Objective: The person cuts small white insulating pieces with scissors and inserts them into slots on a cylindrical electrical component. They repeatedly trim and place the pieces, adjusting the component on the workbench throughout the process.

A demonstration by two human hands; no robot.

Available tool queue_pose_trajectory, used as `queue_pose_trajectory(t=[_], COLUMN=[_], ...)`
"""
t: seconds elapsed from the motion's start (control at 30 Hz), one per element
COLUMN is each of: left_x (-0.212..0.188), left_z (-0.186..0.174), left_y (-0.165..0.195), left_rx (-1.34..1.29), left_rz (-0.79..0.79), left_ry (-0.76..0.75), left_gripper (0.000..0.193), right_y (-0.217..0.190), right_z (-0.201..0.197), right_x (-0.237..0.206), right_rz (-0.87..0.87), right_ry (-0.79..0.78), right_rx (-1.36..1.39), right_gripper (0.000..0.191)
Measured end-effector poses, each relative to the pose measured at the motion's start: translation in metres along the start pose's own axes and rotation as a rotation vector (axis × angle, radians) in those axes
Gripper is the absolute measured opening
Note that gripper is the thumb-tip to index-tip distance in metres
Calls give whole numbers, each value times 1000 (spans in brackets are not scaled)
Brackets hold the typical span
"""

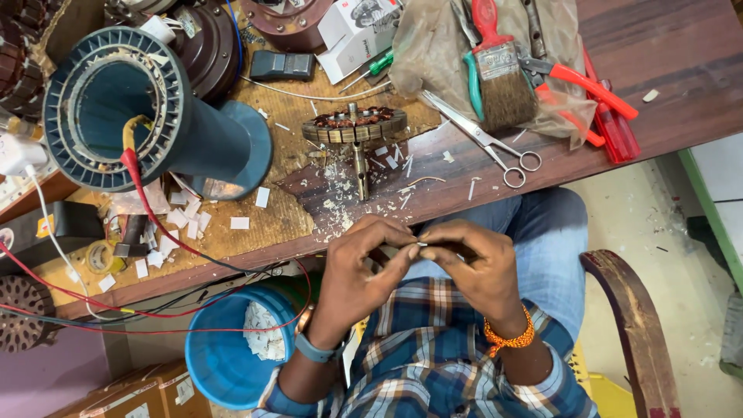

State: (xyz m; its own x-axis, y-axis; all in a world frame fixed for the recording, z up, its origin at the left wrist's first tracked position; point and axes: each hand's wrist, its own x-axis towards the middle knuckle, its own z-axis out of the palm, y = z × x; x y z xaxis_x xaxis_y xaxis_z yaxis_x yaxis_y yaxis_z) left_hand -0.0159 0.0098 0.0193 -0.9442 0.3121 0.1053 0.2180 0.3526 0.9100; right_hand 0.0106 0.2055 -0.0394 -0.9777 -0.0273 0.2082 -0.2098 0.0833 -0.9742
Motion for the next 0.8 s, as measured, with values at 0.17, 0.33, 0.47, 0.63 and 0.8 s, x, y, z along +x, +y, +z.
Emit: queue_pose_trajectory(t=[0.17,0.33,0.47,0.63,0.8], left_x=[4,3,-1,-1,6], left_z=[-11,-11,-16,-23,-25], left_y=[-7,-8,-12,-20,-8], left_rx=[73,-33,-85,-110,-29], left_rz=[277,418,336,274,286], left_ry=[-121,-108,-157,-239,-187], left_gripper=[19,24,21,20,17], right_y=[5,3,-4,-1,10], right_z=[4,4,10,21,22], right_x=[-3,-13,-17,-16,-15], right_rz=[109,282,375,446,452], right_ry=[-47,-93,-85,-119,-76], right_rx=[295,650,727,696,855], right_gripper=[14,15,15,14,18])
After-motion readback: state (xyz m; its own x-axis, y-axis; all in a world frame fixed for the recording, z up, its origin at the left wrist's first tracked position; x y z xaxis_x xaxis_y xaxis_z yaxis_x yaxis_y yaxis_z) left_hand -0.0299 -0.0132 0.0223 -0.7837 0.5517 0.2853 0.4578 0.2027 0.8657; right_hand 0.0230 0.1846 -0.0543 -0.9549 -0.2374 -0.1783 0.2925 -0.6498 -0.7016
